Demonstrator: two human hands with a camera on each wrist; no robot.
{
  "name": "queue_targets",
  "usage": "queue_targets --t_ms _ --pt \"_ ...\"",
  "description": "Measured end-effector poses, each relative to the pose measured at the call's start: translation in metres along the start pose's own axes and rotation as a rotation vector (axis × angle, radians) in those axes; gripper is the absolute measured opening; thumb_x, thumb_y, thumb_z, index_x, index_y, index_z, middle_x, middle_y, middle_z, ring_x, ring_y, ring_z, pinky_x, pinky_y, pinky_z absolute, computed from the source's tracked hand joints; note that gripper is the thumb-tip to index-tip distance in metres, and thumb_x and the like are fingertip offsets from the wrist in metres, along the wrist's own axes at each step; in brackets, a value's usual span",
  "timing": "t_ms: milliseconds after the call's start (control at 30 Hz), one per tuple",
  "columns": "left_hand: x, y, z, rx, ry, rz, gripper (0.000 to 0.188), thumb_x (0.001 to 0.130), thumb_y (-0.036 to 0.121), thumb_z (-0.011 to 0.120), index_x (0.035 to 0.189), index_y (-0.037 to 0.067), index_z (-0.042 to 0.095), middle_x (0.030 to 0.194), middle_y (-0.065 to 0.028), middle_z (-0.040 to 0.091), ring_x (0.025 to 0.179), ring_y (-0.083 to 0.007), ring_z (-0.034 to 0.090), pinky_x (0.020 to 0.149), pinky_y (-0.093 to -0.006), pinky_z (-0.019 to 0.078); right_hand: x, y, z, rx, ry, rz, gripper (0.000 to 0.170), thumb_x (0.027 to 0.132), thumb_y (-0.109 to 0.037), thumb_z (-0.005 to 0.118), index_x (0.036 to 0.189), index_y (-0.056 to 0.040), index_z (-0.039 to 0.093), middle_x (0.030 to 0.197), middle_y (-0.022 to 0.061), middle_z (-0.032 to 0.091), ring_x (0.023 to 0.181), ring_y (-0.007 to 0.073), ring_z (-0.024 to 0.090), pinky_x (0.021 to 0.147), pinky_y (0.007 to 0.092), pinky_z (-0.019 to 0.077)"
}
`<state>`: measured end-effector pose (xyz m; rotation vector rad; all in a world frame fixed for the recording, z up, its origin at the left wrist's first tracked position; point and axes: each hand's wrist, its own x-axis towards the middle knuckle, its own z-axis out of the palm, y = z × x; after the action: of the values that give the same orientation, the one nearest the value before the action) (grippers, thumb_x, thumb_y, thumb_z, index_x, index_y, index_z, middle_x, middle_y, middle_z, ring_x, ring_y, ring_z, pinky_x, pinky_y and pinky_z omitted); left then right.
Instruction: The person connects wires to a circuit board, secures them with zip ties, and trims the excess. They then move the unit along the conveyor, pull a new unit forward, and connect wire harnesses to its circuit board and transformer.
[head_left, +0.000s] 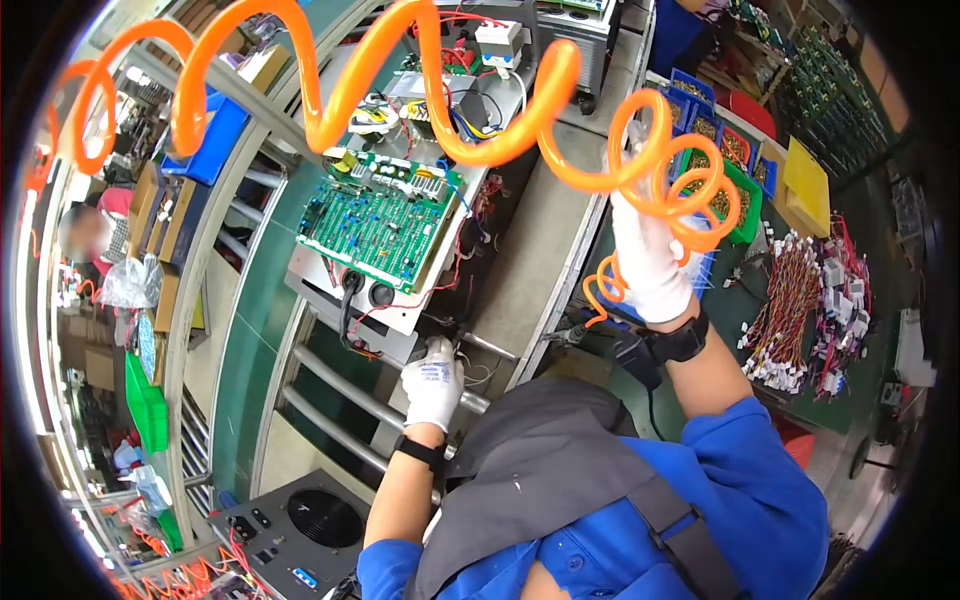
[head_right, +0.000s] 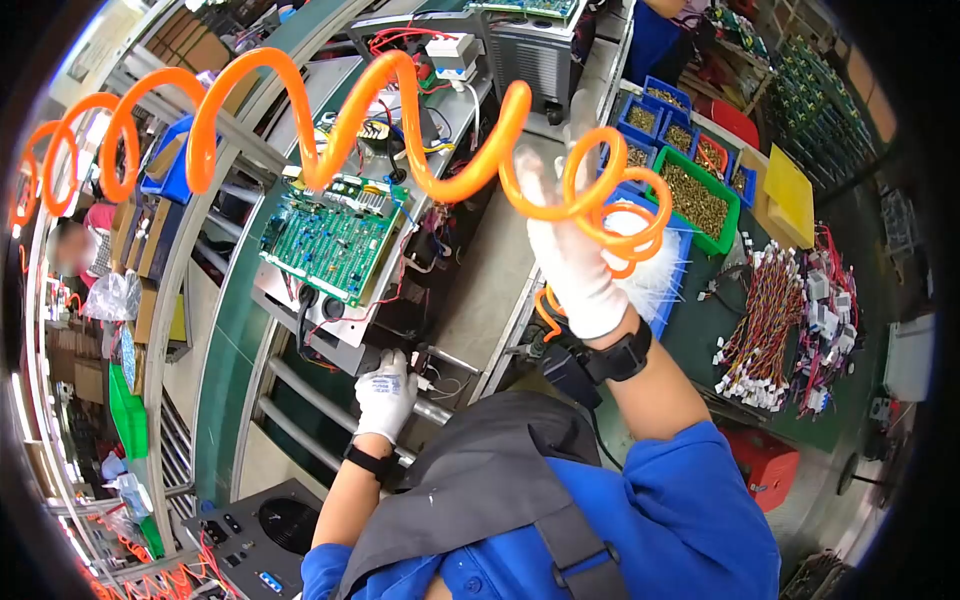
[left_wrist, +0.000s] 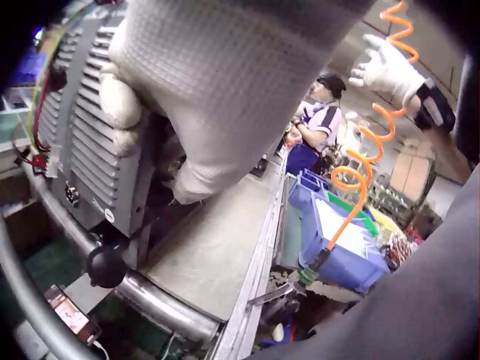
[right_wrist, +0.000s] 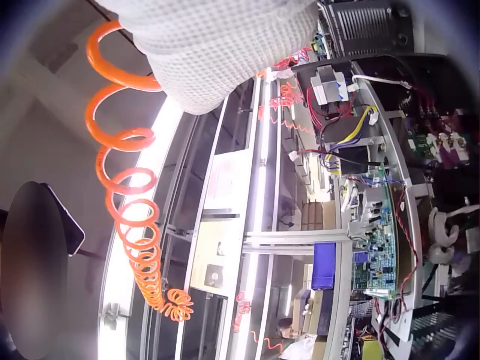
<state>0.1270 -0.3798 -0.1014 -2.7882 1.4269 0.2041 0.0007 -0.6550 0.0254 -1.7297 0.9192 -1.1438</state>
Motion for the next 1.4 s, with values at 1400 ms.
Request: queue_targets --t_ms 1400 --pt "-0.213 -0.121 0.138 -0.185 -0.016 -0.859 0.027 0.091 0.028 0.054 0.102 0.006 0.065 0.104 -0.0211 0.067 0.095 -0.0390 0.064 0.082 -0.0498 0.0499 -0.063 -0.009 0.157 1.022 -1.063 0.227 0.042 0.101 -0.030 0.052 0.135 -0.0062 0.048 0.131 0.0023 0.055 0.118 0.0127 0.053 0.103 0.0310 0.0415"
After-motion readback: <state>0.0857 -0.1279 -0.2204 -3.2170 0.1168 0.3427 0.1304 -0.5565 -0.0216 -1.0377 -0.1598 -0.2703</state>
